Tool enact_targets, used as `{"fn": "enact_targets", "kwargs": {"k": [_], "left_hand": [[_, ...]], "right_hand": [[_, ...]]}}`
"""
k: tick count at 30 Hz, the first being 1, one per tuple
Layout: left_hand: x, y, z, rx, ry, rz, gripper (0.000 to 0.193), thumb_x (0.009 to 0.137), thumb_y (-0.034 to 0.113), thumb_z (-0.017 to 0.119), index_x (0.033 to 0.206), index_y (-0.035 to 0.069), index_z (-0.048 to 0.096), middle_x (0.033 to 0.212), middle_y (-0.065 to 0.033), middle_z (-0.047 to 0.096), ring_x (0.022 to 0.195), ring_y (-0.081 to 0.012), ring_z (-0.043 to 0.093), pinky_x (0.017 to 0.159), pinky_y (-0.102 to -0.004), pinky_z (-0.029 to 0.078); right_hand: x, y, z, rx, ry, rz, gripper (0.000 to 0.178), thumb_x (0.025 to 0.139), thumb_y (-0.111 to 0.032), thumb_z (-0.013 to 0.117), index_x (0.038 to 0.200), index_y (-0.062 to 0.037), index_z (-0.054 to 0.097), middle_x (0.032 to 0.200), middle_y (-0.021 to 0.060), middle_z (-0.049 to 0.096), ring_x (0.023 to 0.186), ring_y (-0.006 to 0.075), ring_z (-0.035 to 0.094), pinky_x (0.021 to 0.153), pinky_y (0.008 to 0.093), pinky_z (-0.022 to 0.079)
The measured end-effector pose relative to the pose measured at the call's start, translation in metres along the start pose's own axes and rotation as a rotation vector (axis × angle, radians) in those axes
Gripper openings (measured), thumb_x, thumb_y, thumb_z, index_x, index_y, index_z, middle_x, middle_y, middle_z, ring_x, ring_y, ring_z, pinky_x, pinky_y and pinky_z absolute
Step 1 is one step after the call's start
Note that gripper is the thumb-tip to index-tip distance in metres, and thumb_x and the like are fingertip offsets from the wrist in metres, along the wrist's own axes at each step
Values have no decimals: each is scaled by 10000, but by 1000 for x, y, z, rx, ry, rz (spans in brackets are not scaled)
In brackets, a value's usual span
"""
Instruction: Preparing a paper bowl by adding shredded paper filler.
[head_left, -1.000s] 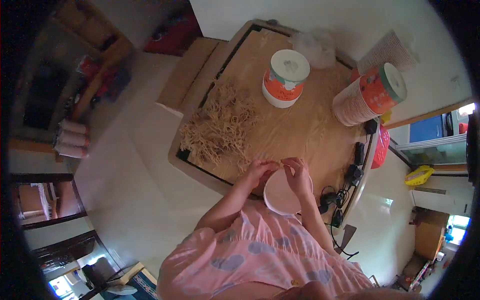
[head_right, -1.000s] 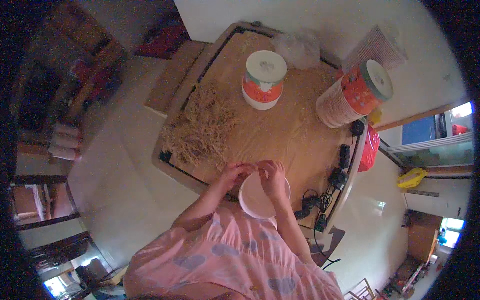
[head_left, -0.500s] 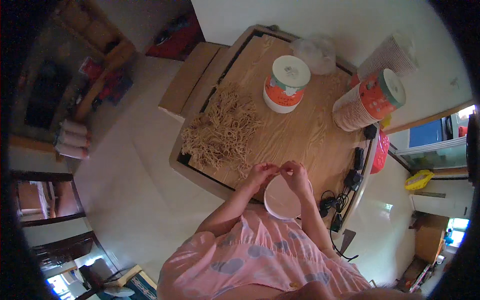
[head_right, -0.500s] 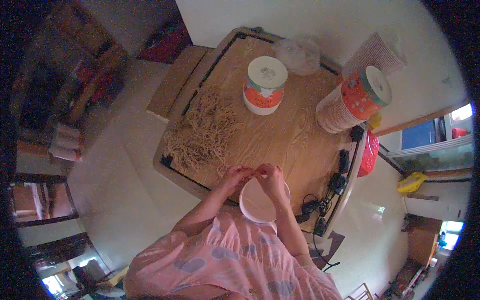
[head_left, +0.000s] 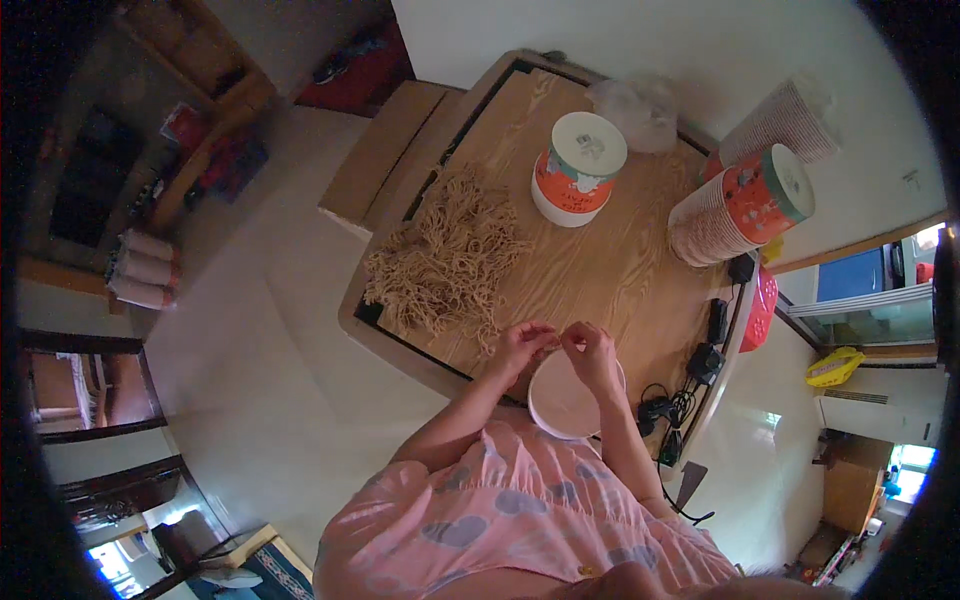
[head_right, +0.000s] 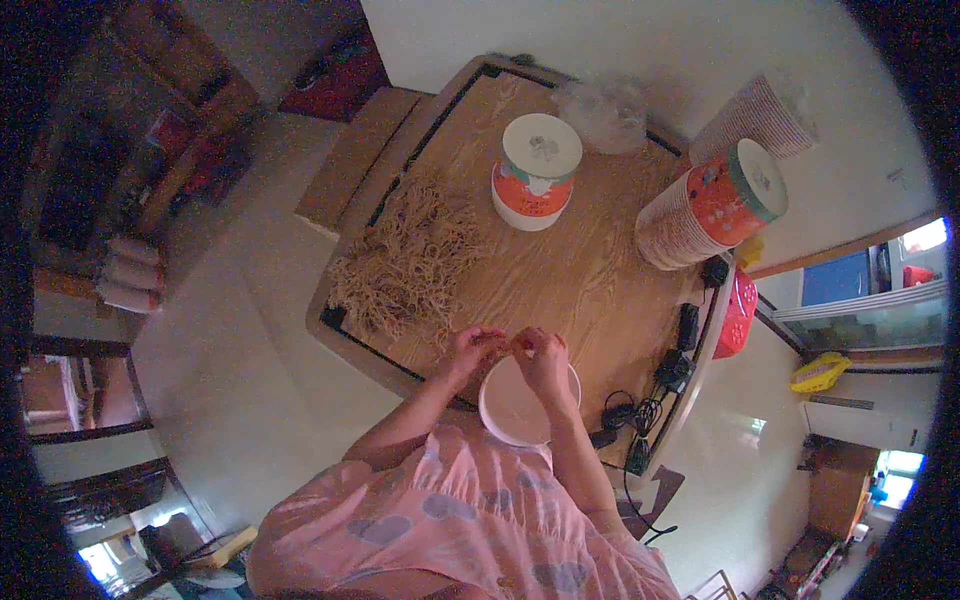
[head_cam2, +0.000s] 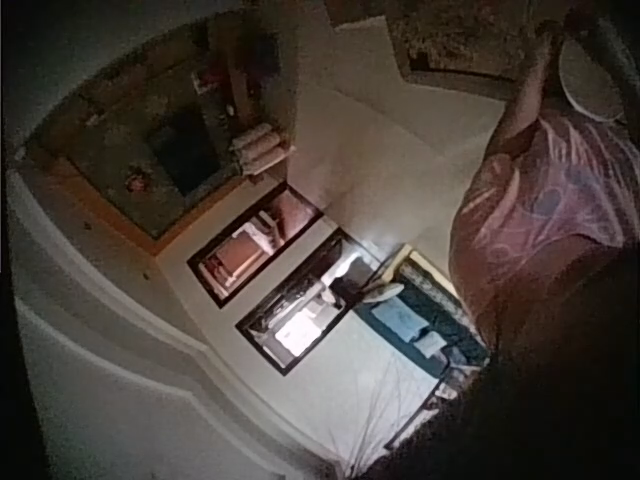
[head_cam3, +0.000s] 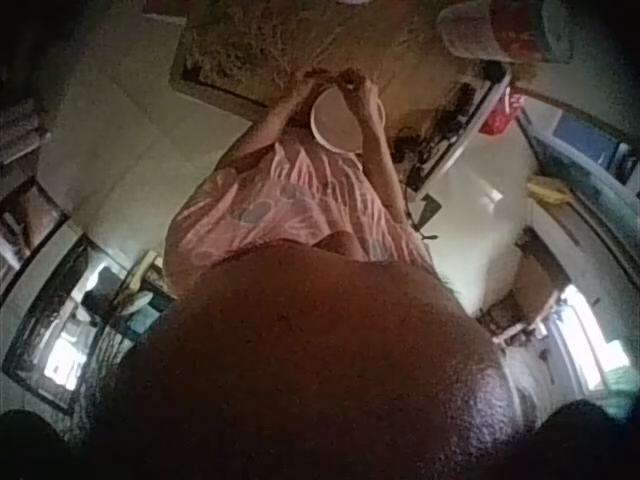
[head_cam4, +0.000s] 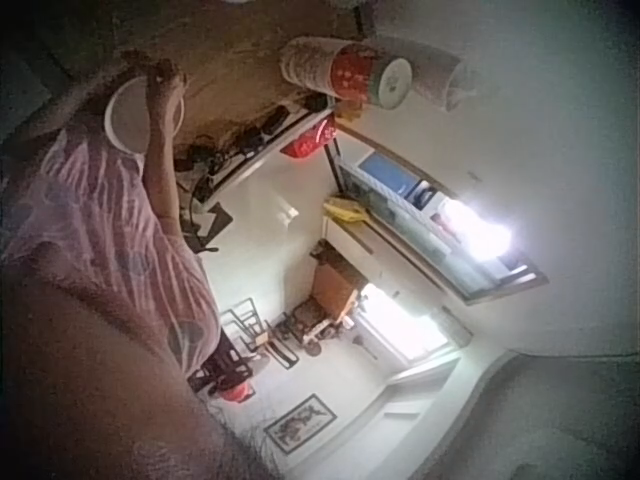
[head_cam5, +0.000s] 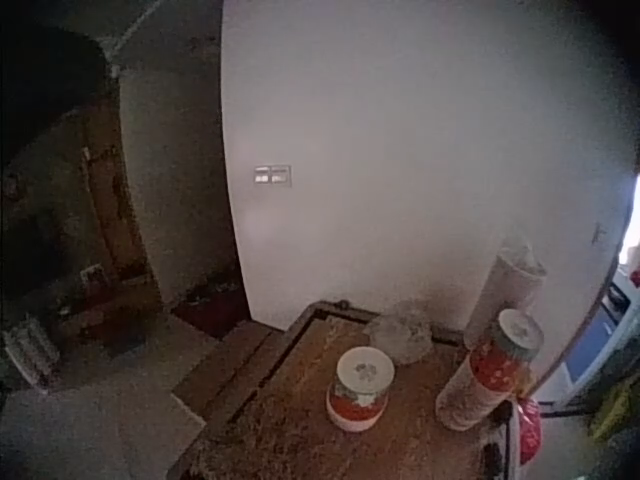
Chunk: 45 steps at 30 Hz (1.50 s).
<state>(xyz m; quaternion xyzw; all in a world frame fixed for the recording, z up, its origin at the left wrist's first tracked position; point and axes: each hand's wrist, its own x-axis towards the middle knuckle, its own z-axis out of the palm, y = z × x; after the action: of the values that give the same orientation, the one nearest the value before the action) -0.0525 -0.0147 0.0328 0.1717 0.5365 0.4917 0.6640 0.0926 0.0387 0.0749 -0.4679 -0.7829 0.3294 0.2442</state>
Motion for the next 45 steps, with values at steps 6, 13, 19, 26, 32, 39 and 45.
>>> {"fn": "enact_targets", "kwargs": {"k": [6,13,19,26,32,39,45], "left_hand": [[1,-1,2,116,-37,91,223,759,148,651,937,17,624,850,-28,637,713,-72,565,579,-192,426],[6,-6,0,182,-56,60,179,766,139,628,900,20,637,812,-35,641,653,-69,556,561,-190,435],[6,1,6,39,-58,1,115,781,99,581,869,37,624,758,-18,637,606,-59,543,522,-189,421],[9,-6,-1,78,-48,15,92,773,128,592,848,75,598,770,-6,636,580,-44,515,490,-184,384],[3,-3,-3,73,-22,-12,117,780,96,583,877,40,617,757,-8,633,579,-45,519,503,-182,413],[8,-11,-5,54,-2,17,75,785,126,575,832,75,605,714,16,606,560,-43,511,460,-183,387],[-4,2,-13,69,62,-90,59,789,156,567,814,106,587,675,37,573,552,-41,498,441,-185,360]], "right_hand": [[-1,1,2,2,-8,7,51,693,-62,611,713,-21,590,686,96,590,642,234,580,605,316,468],[4,-9,-10,99,93,172,126,747,-68,594,870,-59,567,811,99,588,784,237,575,756,353,427],[-11,-150,-133,850,814,-289,134,805,-171,531,842,-44,507,904,81,537,874,240,535,876,418,384],[-31,-169,-127,809,723,-259,146,819,-180,516,858,-39,509,897,76,529,872,226,525,856,386,385],[-26,-184,-122,767,613,-225,158,832,-187,504,872,-34,510,890,72,522,869,214,516,839,359,385],[-13,-192,-130,714,508,-179,173,846,-195,489,888,-29,511,883,67,514,867,199,505,819,328,386],[-13,-183,-134,690,370,-117,187,858,-202,476,902,-24,512,876,63,508,864,187,496,801,301,387]]}}
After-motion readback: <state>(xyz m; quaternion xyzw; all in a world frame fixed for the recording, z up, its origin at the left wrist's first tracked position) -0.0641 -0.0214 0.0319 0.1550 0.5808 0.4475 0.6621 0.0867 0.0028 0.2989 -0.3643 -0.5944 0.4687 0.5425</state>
